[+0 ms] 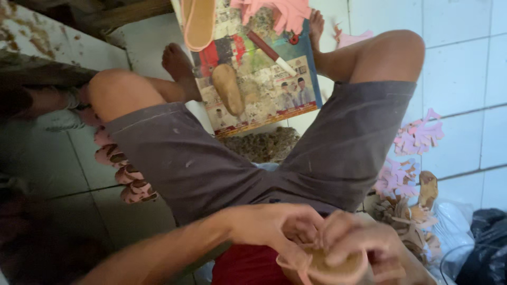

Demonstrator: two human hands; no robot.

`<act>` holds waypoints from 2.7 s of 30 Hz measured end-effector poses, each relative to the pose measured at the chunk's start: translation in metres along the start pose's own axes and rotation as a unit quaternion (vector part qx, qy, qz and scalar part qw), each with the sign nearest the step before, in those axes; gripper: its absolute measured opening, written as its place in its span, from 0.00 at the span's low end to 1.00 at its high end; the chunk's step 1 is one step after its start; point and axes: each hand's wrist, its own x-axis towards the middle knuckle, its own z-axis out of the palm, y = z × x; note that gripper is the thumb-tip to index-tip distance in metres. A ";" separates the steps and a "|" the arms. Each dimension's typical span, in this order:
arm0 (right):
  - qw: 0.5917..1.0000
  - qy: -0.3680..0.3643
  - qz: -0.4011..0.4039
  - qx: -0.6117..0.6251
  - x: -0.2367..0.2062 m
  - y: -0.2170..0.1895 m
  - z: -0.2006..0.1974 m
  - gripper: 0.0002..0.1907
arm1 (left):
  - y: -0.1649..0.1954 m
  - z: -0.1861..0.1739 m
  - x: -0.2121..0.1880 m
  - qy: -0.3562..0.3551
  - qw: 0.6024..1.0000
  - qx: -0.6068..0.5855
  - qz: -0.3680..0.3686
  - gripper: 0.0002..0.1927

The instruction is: The person sits on the floor assembling pink foam sandal uppers. They stretch a pink strap piece over a wooden shoe last, press and shape the straps around it, tap the assembly with a wooden mallet-like tool, then set the finished last aside and pick another last from a pile to repeat the fitting.

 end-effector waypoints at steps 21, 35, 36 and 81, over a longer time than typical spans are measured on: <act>0.957 0.056 0.222 -0.180 0.085 -0.023 0.012 0.45 | 0.017 0.069 -0.021 0.516 0.842 0.011 0.158 0.25; 0.967 0.002 0.251 -0.052 0.125 -0.020 -0.014 0.08 | 0.017 0.078 -0.023 0.474 0.848 0.108 0.213 0.18; 0.963 0.018 0.270 0.007 0.120 -0.012 -0.012 0.08 | 0.015 0.078 -0.023 0.483 0.847 0.103 0.196 0.19; 0.958 0.106 0.255 0.074 0.079 0.021 0.003 0.11 | -0.001 0.069 -0.018 0.455 0.849 0.118 0.241 0.24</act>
